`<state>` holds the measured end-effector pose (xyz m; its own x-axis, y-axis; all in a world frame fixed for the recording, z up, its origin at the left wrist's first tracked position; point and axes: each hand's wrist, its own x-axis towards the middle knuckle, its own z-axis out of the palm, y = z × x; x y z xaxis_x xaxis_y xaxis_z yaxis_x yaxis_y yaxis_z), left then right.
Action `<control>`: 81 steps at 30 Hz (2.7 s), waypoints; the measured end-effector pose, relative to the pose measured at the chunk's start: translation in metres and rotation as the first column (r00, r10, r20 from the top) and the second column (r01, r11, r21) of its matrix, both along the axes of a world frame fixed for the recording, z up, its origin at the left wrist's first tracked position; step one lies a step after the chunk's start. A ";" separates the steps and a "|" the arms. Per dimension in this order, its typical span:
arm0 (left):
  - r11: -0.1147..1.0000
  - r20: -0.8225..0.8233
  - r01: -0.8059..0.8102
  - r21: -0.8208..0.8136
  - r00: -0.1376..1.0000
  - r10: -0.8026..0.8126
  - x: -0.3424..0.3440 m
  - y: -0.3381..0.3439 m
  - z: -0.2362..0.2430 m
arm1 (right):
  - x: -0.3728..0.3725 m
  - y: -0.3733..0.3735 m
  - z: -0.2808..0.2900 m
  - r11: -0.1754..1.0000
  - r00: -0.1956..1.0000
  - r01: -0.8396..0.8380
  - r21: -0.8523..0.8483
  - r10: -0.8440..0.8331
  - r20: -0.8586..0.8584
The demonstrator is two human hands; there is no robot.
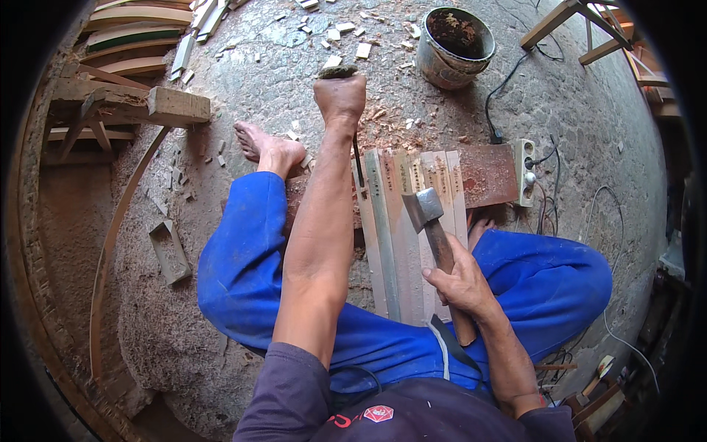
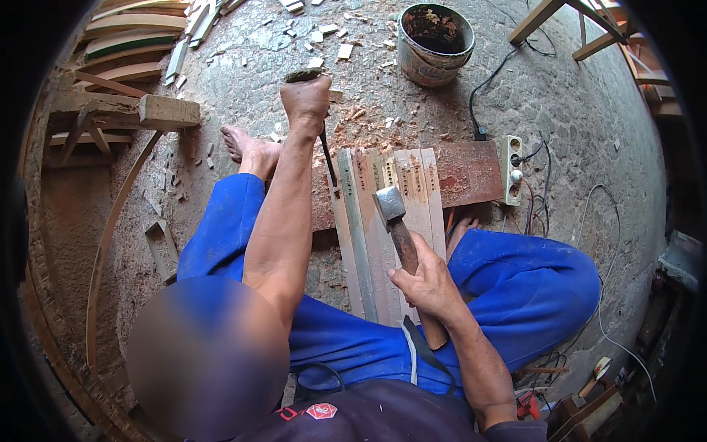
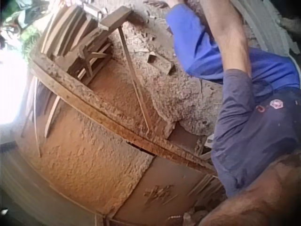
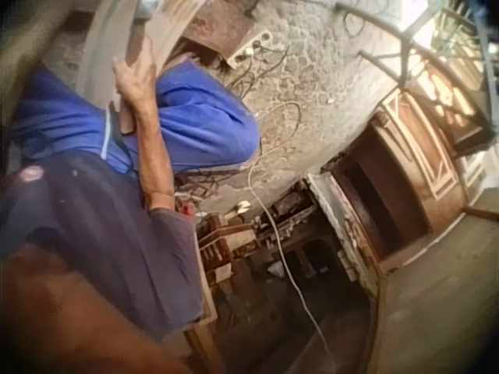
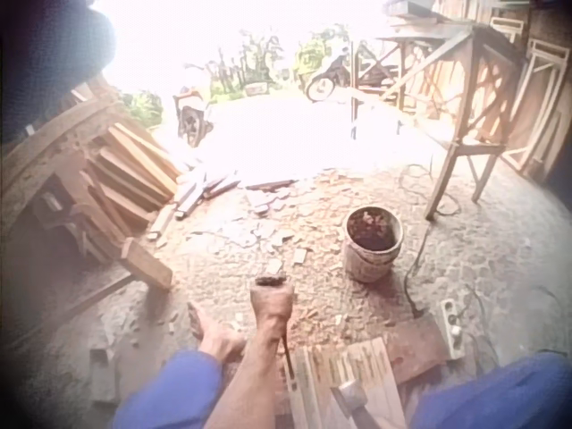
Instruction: The person sits on the floor and uses a chisel and mallet to carve a groove into a wooden plank. They repeatedly strike the chisel to remove wood chips and shape the plank.
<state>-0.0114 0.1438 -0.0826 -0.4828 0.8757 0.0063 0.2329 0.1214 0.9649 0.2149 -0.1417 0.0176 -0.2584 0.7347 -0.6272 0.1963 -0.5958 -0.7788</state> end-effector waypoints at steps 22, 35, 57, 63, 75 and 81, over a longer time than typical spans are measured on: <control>0.900 0.248 0.132 -0.416 0.968 -0.028 0.000 0.026 -0.020 | 0.009 0.010 -0.024 0.983 1.000 0.017 -0.183 -0.019 -0.009; 0.673 0.362 0.355 -0.649 0.922 -0.136 -0.019 0.037 -0.079 | 0.022 0.010 -0.035 0.949 0.987 0.086 -0.303 -0.123 -0.107; 0.792 -0.333 0.185 0.582 0.943 0.025 0.006 -0.082 0.098 | 0.008 0.014 -0.030 0.976 0.995 0.079 -0.203 -0.089 -0.041; 0.777 -0.252 0.254 0.575 0.959 -0.127 0.028 -0.092 0.070 | 0.004 0.008 -0.034 0.986 0.998 0.059 -0.157 -0.062 -0.017; 0.824 -0.071 0.316 0.470 0.944 -0.321 0.018 -0.104 0.083 | 0.002 0.010 -0.030 0.993 0.999 0.017 -0.114 -0.013 0.033; 0.829 -0.189 0.349 0.437 0.937 -0.294 0.012 -0.106 0.074 | -0.001 0.010 -0.025 0.994 0.998 0.009 -0.109 -0.003 0.055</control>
<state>0.0004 0.0375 -0.0090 -0.1468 0.8652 0.4795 0.2882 -0.4263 0.8575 0.2135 -0.1314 -0.0078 -0.2172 0.6623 -0.7171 0.2332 -0.6782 -0.6969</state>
